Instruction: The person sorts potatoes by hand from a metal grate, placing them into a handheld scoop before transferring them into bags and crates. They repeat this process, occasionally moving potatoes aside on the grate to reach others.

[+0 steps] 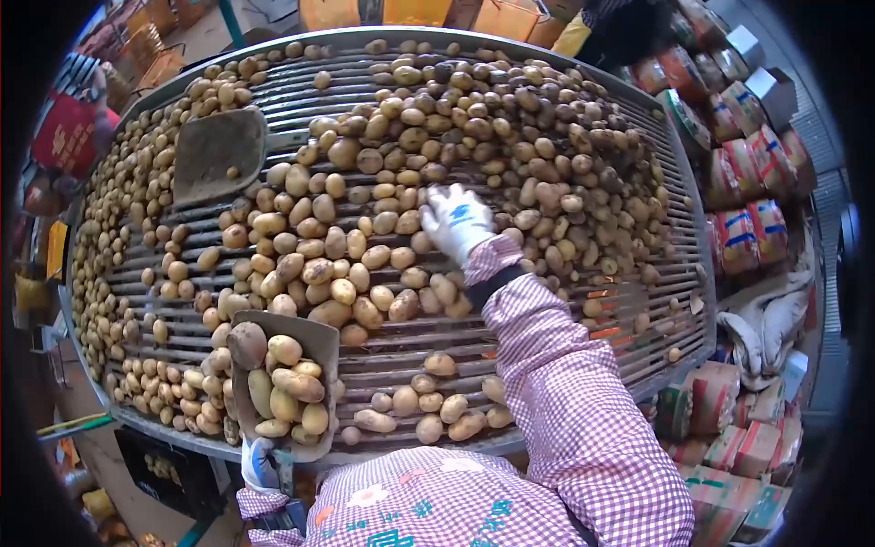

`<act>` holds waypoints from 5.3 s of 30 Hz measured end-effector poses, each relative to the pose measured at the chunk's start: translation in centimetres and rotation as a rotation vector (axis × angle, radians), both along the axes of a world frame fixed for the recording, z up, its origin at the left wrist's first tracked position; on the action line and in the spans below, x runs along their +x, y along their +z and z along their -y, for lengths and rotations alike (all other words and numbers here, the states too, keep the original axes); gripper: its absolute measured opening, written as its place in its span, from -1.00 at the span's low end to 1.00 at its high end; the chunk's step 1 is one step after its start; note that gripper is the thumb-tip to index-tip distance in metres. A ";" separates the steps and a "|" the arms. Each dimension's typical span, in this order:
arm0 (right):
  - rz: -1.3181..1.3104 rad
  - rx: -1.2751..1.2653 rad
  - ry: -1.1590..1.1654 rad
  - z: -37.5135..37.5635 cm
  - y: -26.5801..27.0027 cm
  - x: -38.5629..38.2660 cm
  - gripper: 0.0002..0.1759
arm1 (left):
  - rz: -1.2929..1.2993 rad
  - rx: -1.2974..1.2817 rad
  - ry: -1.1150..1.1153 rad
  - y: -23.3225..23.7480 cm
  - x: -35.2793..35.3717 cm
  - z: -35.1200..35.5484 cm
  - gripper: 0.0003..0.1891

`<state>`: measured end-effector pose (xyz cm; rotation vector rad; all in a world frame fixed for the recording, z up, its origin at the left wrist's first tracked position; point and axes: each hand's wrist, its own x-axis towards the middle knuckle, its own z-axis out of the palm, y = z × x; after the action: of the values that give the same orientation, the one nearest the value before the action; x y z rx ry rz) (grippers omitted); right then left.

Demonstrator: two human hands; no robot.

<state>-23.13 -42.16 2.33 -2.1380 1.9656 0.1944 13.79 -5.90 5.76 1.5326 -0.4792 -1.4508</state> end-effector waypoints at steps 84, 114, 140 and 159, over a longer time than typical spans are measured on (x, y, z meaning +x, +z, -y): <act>0.013 -0.178 -0.213 -3.8 3.7 -26.3 -0.15 | -0.165 -0.186 0.389 -1.5 -18.7 -3.9 -0.51; -0.039 -0.161 -0.005 -5.3 0.1 -21.8 -0.03 | -0.174 -0.139 0.451 -1.3 -19.6 -8.6 -0.39; 0.331 -0.204 0.347 -14.3 3.9 -22.6 -0.29 | -0.145 -0.107 0.388 -3.1 -17.7 -10.4 -0.43; 0.403 -0.145 0.648 -11.0 1.7 -10.3 -0.47 | -0.140 -0.177 0.334 1.5 -21.0 -5.1 -0.34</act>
<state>-33.42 -31.17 4.01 -2.5865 1.0604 -0.2652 -7.23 -0.79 7.23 1.2903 -0.2461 -1.2116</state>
